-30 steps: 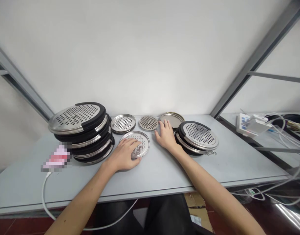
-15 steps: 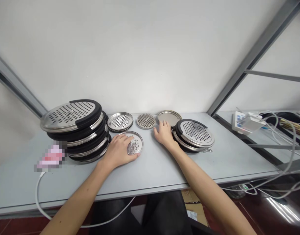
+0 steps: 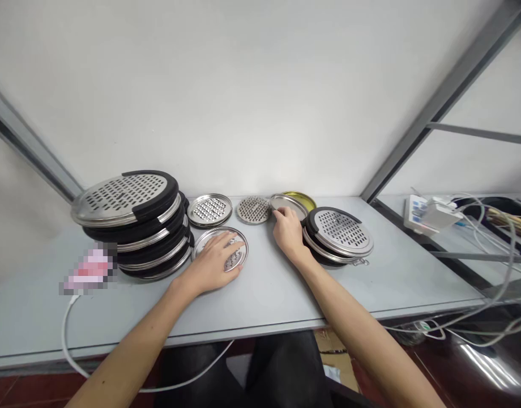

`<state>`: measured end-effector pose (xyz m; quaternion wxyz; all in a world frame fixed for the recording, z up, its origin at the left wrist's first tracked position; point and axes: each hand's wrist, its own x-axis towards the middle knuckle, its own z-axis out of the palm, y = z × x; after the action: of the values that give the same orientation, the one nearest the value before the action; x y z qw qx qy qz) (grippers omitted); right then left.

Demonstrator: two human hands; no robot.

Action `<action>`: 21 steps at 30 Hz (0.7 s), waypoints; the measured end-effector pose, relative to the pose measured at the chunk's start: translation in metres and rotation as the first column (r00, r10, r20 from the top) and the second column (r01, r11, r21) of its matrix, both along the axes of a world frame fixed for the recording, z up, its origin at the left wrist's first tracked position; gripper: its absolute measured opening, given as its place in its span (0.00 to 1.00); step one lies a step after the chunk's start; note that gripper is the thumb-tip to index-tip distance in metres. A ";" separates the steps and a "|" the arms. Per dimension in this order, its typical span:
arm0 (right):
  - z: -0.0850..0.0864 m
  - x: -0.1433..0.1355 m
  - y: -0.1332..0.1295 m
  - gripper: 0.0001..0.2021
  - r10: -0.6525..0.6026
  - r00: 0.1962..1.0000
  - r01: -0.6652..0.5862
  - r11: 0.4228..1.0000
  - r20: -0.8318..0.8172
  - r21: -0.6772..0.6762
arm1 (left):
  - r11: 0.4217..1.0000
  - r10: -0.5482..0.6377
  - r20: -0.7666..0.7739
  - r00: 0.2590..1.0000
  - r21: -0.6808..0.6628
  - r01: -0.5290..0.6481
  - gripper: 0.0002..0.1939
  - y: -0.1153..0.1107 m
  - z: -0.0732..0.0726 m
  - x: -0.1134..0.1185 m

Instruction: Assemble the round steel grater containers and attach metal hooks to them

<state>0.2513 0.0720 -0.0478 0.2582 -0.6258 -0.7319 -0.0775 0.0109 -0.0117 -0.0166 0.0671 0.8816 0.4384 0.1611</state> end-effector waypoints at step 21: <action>0.044 0.024 -0.057 0.18 0.675 0.685 -0.472 0.697 -0.273 0.539 | 0.999 -0.013 0.180 0.984 0.054 0.004 0.18 0.007 -0.009 0.003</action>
<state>0.2756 0.0147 -0.0036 0.5619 -0.2837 -0.7770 -0.0009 0.0141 -0.0051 -0.0253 0.0836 0.8668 0.4223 0.2516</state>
